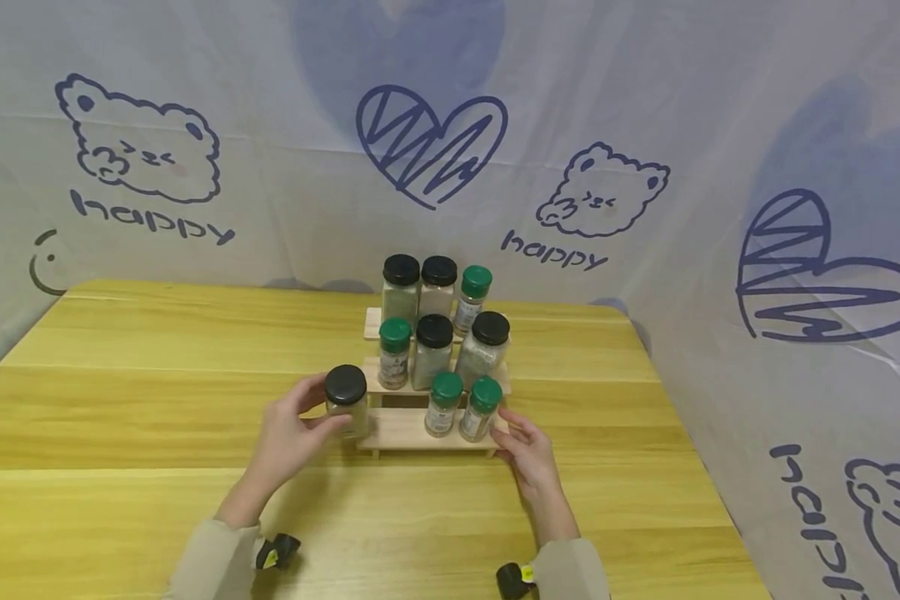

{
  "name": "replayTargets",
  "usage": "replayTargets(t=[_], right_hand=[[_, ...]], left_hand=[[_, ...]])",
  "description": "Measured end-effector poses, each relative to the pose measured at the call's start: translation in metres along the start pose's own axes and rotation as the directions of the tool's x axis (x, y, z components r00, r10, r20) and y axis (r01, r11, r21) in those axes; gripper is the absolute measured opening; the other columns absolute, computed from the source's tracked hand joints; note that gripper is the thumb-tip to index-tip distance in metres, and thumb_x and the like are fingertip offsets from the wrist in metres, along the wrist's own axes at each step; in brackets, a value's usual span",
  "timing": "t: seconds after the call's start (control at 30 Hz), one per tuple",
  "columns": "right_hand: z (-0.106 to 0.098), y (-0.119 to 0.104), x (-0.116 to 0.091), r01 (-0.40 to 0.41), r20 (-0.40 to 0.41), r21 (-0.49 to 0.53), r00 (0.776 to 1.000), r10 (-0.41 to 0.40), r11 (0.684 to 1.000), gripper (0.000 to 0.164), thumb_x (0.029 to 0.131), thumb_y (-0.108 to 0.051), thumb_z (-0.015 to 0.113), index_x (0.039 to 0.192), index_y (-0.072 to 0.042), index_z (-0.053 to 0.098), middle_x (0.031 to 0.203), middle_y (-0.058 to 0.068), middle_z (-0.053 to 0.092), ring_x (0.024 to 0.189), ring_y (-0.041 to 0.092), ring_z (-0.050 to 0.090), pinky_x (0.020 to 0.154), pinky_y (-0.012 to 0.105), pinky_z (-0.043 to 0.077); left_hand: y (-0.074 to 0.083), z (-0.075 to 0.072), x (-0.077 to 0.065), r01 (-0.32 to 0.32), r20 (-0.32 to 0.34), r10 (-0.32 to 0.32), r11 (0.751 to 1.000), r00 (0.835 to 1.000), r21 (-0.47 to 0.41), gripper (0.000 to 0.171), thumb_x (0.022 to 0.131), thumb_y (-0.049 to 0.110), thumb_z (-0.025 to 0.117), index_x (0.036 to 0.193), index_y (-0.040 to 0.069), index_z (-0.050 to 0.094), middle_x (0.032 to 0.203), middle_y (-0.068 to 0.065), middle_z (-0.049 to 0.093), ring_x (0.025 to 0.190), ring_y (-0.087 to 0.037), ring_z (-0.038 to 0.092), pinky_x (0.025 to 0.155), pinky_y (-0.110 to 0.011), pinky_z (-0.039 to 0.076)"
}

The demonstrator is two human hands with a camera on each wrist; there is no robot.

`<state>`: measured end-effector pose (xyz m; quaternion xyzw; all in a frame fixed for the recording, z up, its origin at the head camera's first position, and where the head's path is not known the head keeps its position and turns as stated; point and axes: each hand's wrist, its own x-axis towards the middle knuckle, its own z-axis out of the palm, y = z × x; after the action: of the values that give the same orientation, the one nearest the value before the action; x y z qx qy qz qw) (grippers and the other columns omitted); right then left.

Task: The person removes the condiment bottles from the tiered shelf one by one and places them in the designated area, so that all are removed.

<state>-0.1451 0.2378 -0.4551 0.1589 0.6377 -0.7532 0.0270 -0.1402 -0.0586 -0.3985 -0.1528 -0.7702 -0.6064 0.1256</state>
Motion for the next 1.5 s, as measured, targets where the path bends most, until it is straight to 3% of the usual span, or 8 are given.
replayTargets(t=[0.2, 0.53, 0.8, 1.03, 1.27, 1.5], right_hand=[[-0.001, 0.001, 0.0, 0.003, 0.01, -0.003, 1.0, -0.003, 1.0, 0.033, 0.085, 0.008, 0.053, 0.118, 0.007, 0.047, 0.075, 0.001, 0.062, 0.066, 0.009, 0.059, 0.061, 0.022, 0.049], [0.0, -0.001, -0.001, -0.001, 0.004, 0.004, 1.0, 0.001, 1.0, 0.034, 0.085, 0.007, 0.054, 0.119, 0.007, 0.047, 0.074, 0.0, 0.061, 0.066, 0.009, 0.058, 0.061, 0.022, 0.049], [-0.001, 0.001, 0.0, 0.002, -0.008, 0.022, 1.0, -0.002, 1.0, 0.025, 0.084, 0.009, 0.054, 0.107, -0.001, 0.055, 0.072, 0.001, 0.062, 0.065, 0.011, 0.058, 0.059, 0.023, 0.049], [-0.001, 0.002, 0.0, 0.009, -0.001, 0.056, 1.0, -0.009, 0.998, 0.024, 0.083, 0.01, 0.054, 0.097, -0.008, 0.06, 0.071, 0.002, 0.062, 0.063, 0.011, 0.058, 0.059, 0.023, 0.049], [0.0, 0.002, -0.001, 0.007, -0.012, 0.061, 1.0, -0.006, 0.998, 0.024, 0.083, 0.011, 0.053, 0.098, -0.007, 0.06, 0.07, 0.002, 0.062, 0.063, 0.011, 0.058, 0.059, 0.024, 0.049], [-0.001, 0.002, 0.0, 0.015, -0.006, 0.051, 1.0, -0.014, 0.999, 0.025, 0.083, 0.01, 0.053, 0.103, -0.004, 0.059, 0.07, 0.002, 0.062, 0.063, 0.01, 0.058, 0.059, 0.023, 0.049]], left_hand=[[-0.01, -0.012, 0.004, -0.028, -0.026, 0.029, 0.998, 0.999, 0.048, 0.051, 0.069, -0.005, 0.073, 0.115, -0.009, 0.051, 0.111, -0.024, 0.056, 0.1, -0.034, 0.056, 0.073, -0.03, 0.051], [-0.022, -0.026, 0.02, 0.004, -0.052, -0.001, 0.999, 0.999, 0.05, 0.051, 0.069, -0.007, 0.072, 0.115, -0.011, 0.05, 0.111, -0.027, 0.055, 0.102, -0.037, 0.054, 0.075, -0.034, 0.05], [-0.042, -0.027, 0.034, 0.059, -0.012, -0.059, 0.998, 0.998, 0.005, 0.051, 0.07, -0.006, 0.071, 0.117, -0.009, 0.051, 0.116, -0.025, 0.053, 0.107, -0.034, 0.051, 0.081, -0.037, 0.048], [-0.057, -0.026, 0.046, 0.096, -0.018, -0.096, 0.995, 0.995, 0.001, 0.052, 0.071, -0.004, 0.072, 0.118, -0.01, 0.05, 0.116, -0.026, 0.052, 0.107, -0.036, 0.051, 0.088, -0.041, 0.044], [-0.064, -0.024, 0.058, 0.142, 0.0, -0.142, 0.989, 0.99, -0.051, 0.053, 0.072, -0.004, 0.071, 0.12, -0.01, 0.048, 0.118, -0.026, 0.051, 0.108, -0.035, 0.05, 0.09, -0.042, 0.042], [-0.068, -0.02, 0.07, 0.149, 0.016, -0.148, 0.988, 0.989, -0.048, 0.053, 0.073, -0.006, 0.069, 0.121, -0.011, 0.046, 0.118, -0.026, 0.051, 0.108, -0.036, 0.05, 0.09, -0.039, 0.042]])
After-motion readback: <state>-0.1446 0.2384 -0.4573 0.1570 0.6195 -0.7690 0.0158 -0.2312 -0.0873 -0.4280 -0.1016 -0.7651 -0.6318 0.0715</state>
